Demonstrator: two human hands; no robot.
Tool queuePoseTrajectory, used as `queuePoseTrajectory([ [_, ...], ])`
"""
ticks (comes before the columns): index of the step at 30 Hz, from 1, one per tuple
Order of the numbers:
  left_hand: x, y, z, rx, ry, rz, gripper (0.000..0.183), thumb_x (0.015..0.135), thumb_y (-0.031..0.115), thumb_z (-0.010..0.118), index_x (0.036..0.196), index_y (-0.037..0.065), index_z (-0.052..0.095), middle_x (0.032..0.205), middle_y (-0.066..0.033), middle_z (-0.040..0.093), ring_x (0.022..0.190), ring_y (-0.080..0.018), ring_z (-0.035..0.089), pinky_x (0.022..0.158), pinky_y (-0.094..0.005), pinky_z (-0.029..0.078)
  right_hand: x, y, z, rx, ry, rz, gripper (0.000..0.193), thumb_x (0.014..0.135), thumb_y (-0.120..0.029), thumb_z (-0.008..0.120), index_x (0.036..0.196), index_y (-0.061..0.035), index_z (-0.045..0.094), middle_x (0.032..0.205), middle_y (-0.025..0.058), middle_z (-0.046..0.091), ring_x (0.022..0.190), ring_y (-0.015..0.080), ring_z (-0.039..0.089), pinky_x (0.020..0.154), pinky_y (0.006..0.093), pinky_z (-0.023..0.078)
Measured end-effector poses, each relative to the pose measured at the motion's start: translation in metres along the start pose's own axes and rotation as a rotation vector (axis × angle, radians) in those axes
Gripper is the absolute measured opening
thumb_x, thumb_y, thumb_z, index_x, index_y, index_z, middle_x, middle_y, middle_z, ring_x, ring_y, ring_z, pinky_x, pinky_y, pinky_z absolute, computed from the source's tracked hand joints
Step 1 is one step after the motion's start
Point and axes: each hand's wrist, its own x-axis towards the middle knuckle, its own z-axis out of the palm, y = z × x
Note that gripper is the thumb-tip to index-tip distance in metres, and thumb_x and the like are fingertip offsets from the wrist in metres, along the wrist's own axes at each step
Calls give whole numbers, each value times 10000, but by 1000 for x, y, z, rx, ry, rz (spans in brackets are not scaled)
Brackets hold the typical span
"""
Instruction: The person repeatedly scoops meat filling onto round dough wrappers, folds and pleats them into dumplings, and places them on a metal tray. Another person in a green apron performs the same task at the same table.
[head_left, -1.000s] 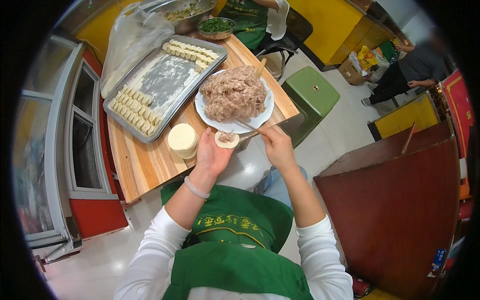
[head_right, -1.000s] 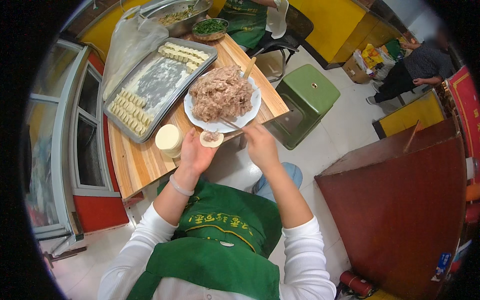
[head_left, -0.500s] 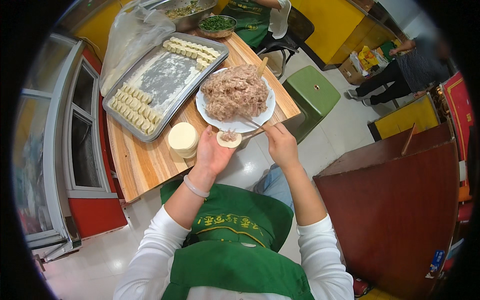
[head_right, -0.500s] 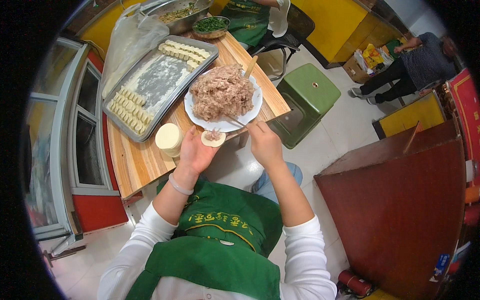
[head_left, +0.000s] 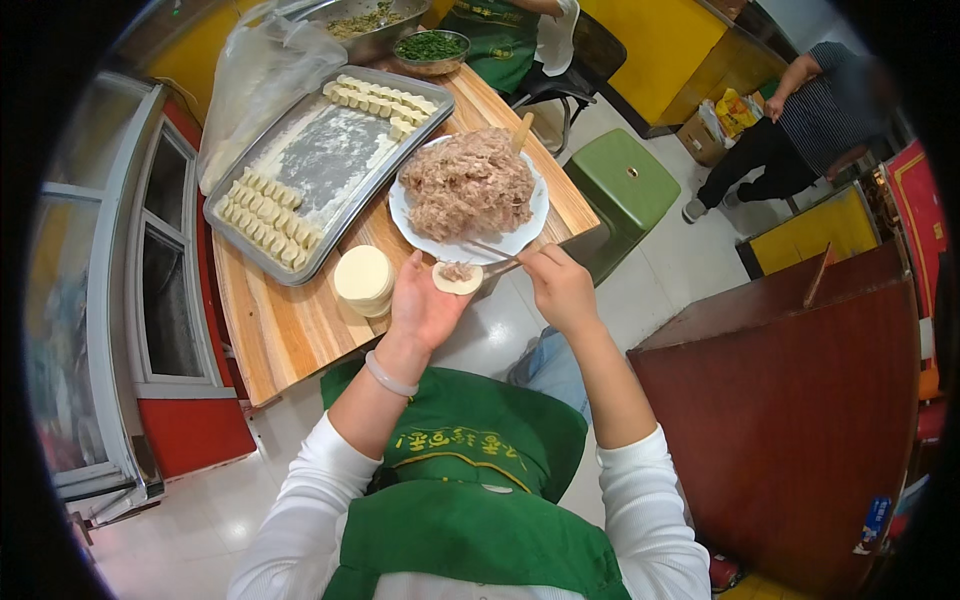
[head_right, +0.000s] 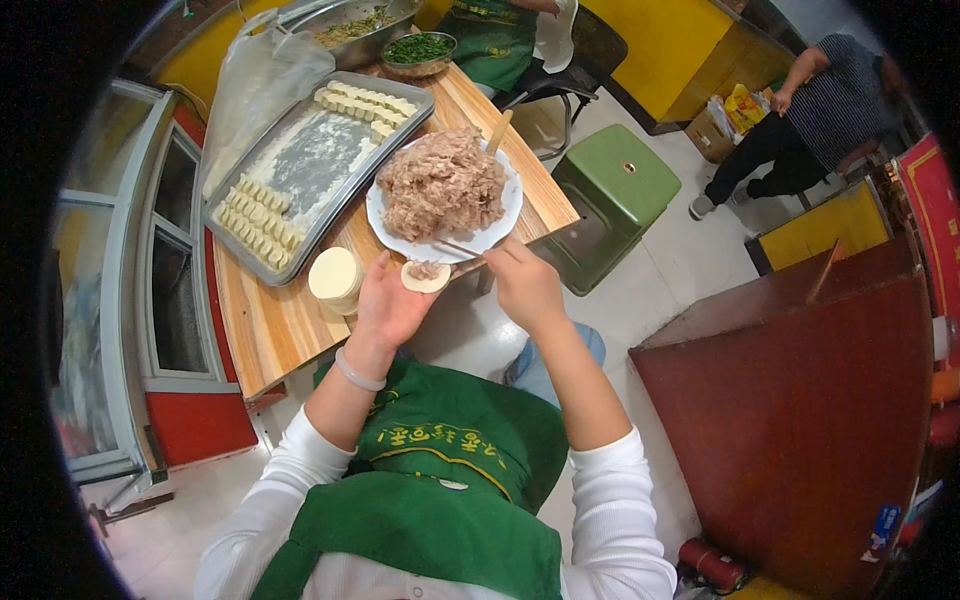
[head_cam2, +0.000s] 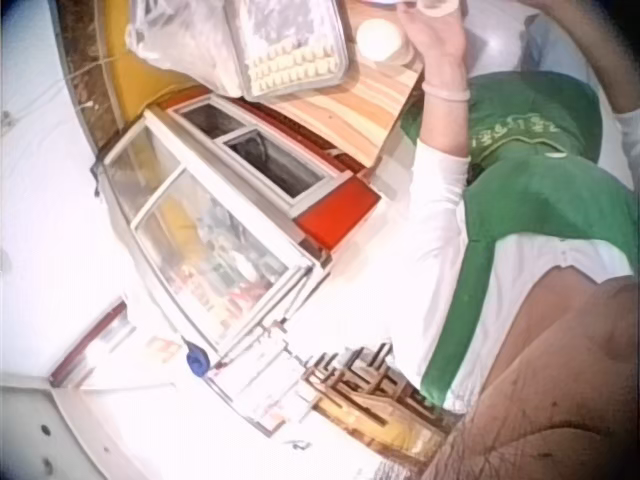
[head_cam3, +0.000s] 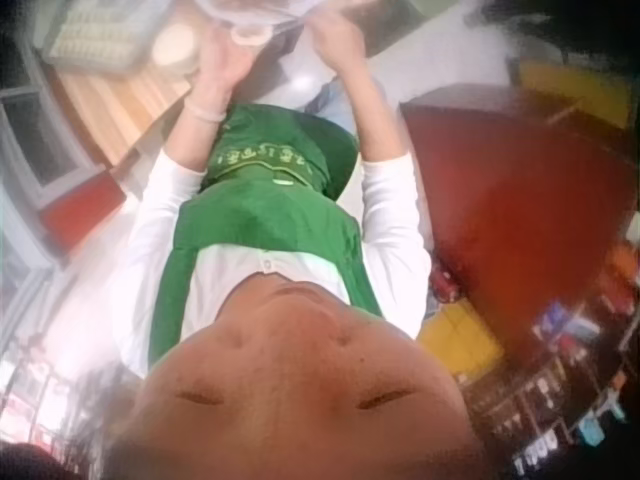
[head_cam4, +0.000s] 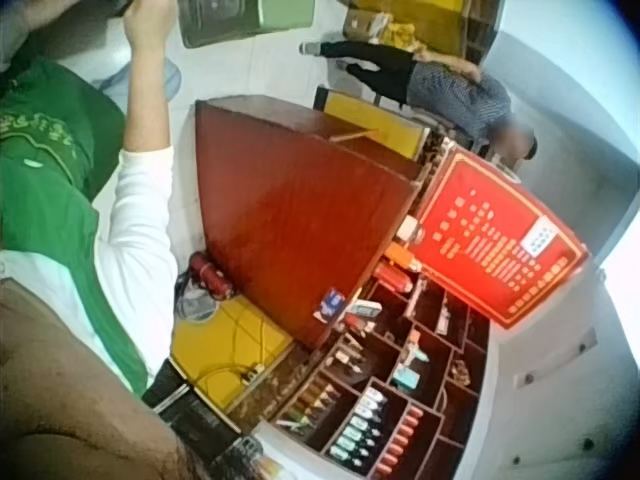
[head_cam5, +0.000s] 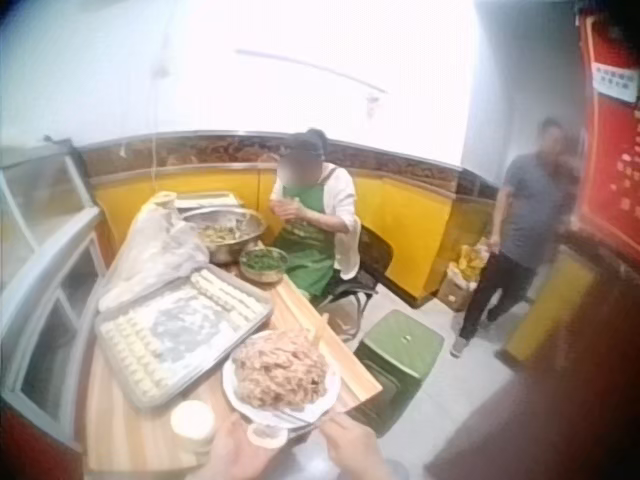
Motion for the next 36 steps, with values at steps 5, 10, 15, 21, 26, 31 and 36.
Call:
queuePoseTrajectory([
  [5, 5, -3, -3, 33, -22, 9, 560, 975, 376, 219, 1320, -54, 315, 1341, -182, 411, 1245, -298, 399, 1064, -414, 314, -7, -14, -2, 83, -48, -85, 159, 765, -2, 598, 899, -69, 650, 764, 87, 567, 682, 281, 584, 589, 341, 472],
  [10, 4, -3, 2, 26, 28, -7, 562, 977, 372, 207, 1338, -52, 286, 1365, -187, 384, 1262, -301, 382, 1075, -419, 301, -2, -1, 3, -21, -8, 21, 166, 763, 0, 598, 895, -82, 653, 759, 86, 564, 679, 284, 584, 586, 351, 471],
  [15, 9, -5, -6, 13, -1, 2, 556, 978, 360, 205, 1352, -47, 269, 1385, -186, 362, 1274, -305, 368, 1082, -419, 293, -5, 7, 6, -83, -17, 46, 226, 729, -5, 534, 912, -100, 627, 829, 82, 582, 724, 300, 600, 593, 388, 489],
  [21, 8, -6, -4, 36, 8, 18, 543, 979, 351, 206, 1357, -33, 271, 1376, -181, 374, 1275, -302, 366, 1082, -417, 292, -4, -1, 2, -245, -14, -21, 204, 722, -11, 571, 901, -88, 633, 755, 65, 536, 674, 257, 587, 575, 352, 481],
  [26, 8, -6, -1, -11, -26, 6, 530, 972, 348, 236, 1325, -38, 318, 1343, -167, 418, 1248, -290, 397, 1073, -410, 296, -24, -28, 3, -252, -110, -117, 261, 708, -28, 545, 954, -85, 614, 809, 59, 544, 679, 261, 584, 562, 356, 475],
  [31, 6, -6, -2, -2, 49, 46, 536, 968, 352, 244, 1320, -44, 318, 1344, -178, 412, 1253, -294, 388, 1077, -413, 284, -41, -34, -7, -195, -101, -113, 281, 720, -29, 535, 984, -92, 611, 812, 55, 544, 685, 261, 579, 560, 359, 472],
  [36, 5, -8, -3, -22, 70, 89, 569, 962, 360, 244, 1320, -79, 297, 1364, -210, 378, 1263, -317, 368, 1093, -420, 258, -19, -25, -12, -105, 36, -75, 268, 717, -22, 543, 963, -99, 617, 772, 56, 540, 696, 256, 579, 562, 362, 474],
])
